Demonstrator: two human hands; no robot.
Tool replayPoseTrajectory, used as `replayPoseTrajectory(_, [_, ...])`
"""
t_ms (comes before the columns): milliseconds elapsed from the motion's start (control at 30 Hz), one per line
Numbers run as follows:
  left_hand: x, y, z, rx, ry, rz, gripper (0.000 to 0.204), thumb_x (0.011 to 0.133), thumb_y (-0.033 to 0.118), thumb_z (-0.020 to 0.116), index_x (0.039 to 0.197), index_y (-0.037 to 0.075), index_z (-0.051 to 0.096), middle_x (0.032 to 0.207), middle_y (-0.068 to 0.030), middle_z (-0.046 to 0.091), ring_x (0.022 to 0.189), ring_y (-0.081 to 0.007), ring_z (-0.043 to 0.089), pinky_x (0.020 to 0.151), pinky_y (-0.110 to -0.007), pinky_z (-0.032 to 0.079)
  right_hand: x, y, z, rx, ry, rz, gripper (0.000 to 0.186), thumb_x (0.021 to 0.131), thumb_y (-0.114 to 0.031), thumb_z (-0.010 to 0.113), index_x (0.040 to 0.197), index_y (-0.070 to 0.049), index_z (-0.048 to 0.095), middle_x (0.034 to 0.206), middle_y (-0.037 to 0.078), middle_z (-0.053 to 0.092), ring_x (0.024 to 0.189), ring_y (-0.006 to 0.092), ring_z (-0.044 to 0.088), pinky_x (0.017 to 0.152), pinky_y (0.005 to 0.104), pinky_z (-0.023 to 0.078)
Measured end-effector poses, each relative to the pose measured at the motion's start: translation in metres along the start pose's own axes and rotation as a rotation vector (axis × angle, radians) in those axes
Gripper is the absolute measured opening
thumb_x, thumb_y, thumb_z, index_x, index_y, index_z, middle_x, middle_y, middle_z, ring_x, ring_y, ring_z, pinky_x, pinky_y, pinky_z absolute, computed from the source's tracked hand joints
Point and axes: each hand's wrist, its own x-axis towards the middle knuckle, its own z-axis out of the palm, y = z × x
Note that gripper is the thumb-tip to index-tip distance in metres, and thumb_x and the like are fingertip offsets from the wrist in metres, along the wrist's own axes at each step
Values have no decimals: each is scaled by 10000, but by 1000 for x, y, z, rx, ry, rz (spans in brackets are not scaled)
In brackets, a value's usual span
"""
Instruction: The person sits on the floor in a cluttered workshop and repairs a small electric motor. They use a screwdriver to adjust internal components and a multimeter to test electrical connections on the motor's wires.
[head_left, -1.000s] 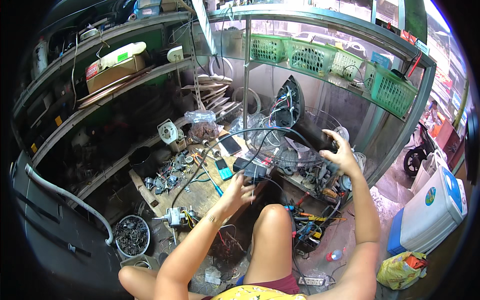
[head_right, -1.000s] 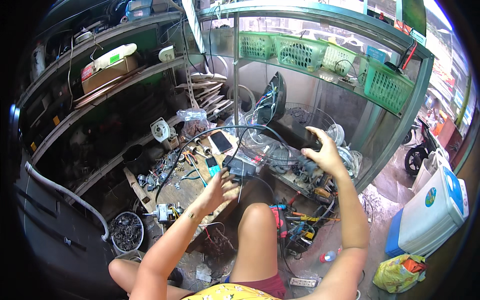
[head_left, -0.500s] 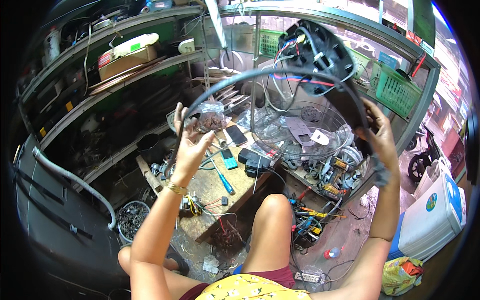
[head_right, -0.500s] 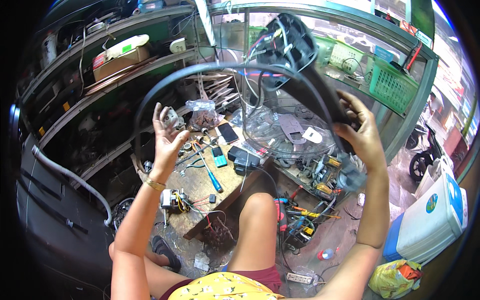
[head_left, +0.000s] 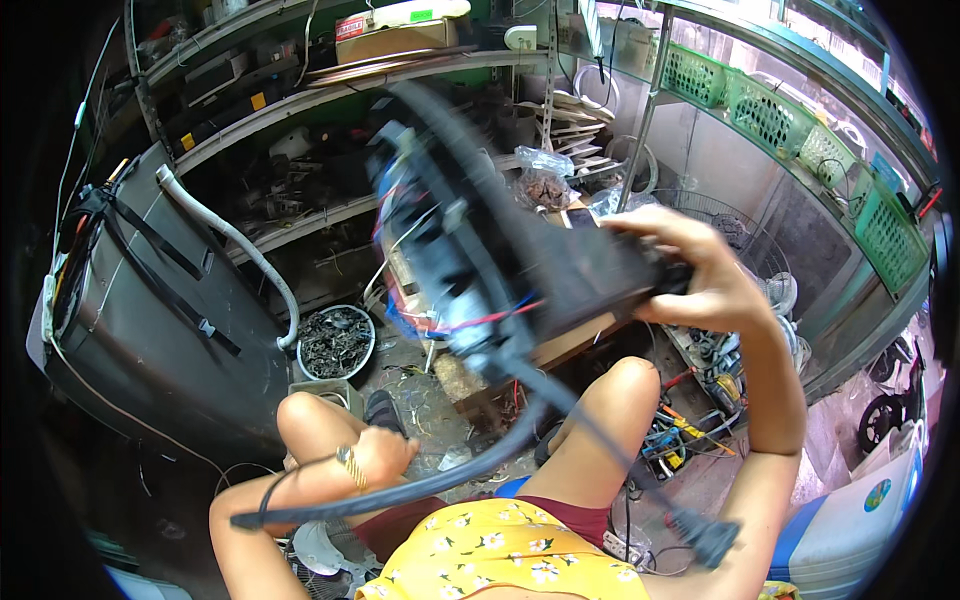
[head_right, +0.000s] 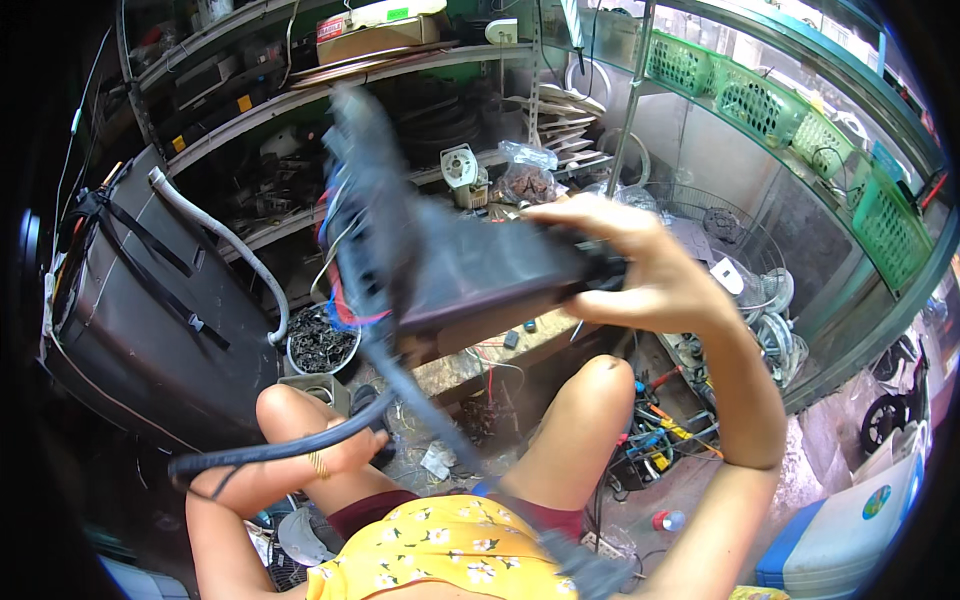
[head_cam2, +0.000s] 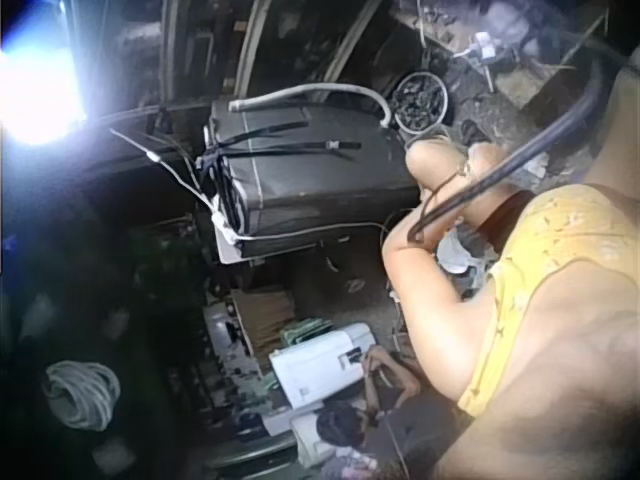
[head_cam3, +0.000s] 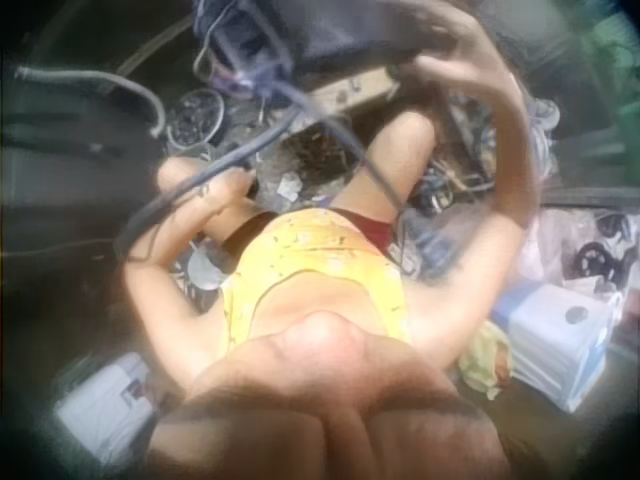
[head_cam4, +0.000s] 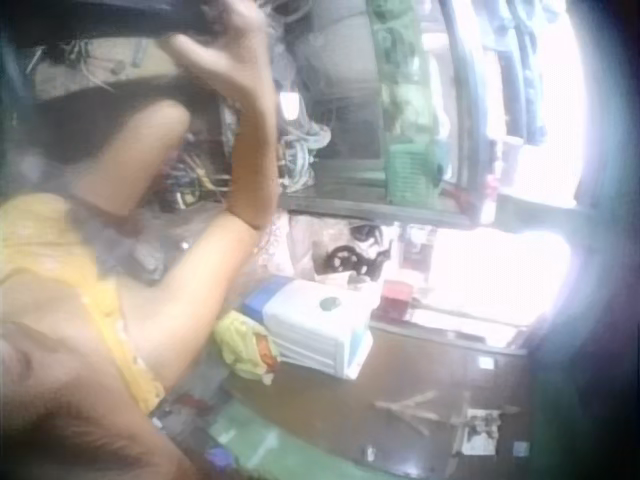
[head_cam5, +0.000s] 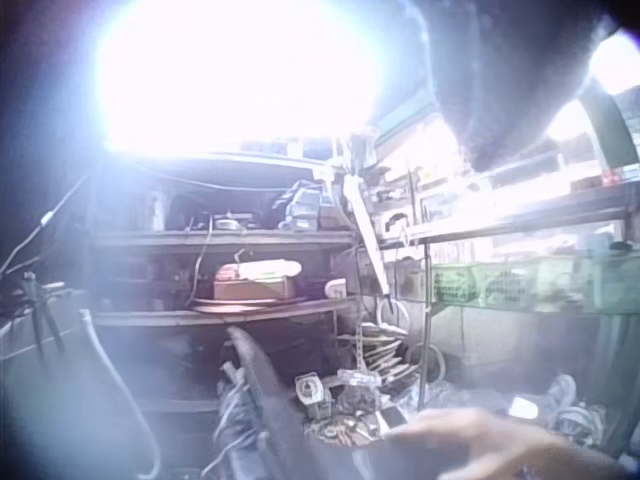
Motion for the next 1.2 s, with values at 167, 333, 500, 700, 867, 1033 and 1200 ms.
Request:
replayPoseTrajectory(167, [-55, 31, 7, 32, -122, 70, 286, 878, 196, 517, 1129, 163, 650, 797, -69, 651, 701, -223, 665, 570, -355, 504, 62, 30, 90, 230, -308, -173, 665, 690, -260, 753, 1277, -32, 537, 1158, 162, 627, 1085, 302, 605, 959, 383, 443])
replayPoseTrajectory(333, [-53, 40, -4, -194, 202, 246, 571, 908, 220, 525, 1452, 95, 401, 1110, -157, 576, 983, -281, 603, 818, -399, 458, 127, 38, 152, 57, -727, -167, 569, 650, -282, 743, 1148, -47, 600, 871, 163, 672, 805, 330, 657, 718, 420, 499])
replayPoseTrajectory(500, [-57, 60, -55, -1190, 92, 580, 617, 990, 193, 482, 1505, 18, 192, 1472, -250, 279, 1293, -375, 451, 1071, -473, 360, 162, 46, 225, -110, -1115, -170, 544, 588, -296, 782, 1073, -65, 690, 898, 163, 696, 841, 323, 671, 739, 424, 518])
replayPoseTrajectory(700, [-55, 18, -90, -1932, 872, 312, 877, 880, 244, 684, 1525, 64, 117, 1500, -186, 277, 1410, -282, 276, 1119, -496, 283, 159, 48, 291, -314, -1456, -213, 508, 522, -300, 821, 955, -44, 749, 910, 149, 720, 863, 298, 686, 740, 412, 526])
replayPoseTrajectory(867, [4, -22, -23, -2033, 818, 90, 1432, 595, 395, 912, 1527, 202, -157, 1560, -176, 148, 1443, -301, 186, 1152, -465, 216, 160, 13, 304, -278, -1409, -302, 529, 523, -310, 834, 954, -18, 742, 941, 163, 722, 906, 310, 689, 772, 411, 532])
replayPoseTrajectory(1033, [60, 1, 83, -1930, 570, 22, 840, 776, 151, 776, 1403, 62, 225, 1249, -125, 527, 1115, -258, 595, 946, -390, 491, 154, 45, 340, 43, -1342, -106, 762, 594, -347, 858, 1211, -1, 574, 1123, 198, 656, 1044, 335, 637, 831, 429, 522])
replayPoseTrajectory(1200, [59, 10, 95, -2252, 616, -180, 509, 887, 144, 652, 1297, 38, 370, 1101, -114, 623, 973, -236, 672, 861, -369, 551, 180, 149, 323, 274, -565, 127, 906, 637, -408, 865, 1342, -22, 446, 1333, 224, 524, 1179, 333, 566, 997, 418, 455])
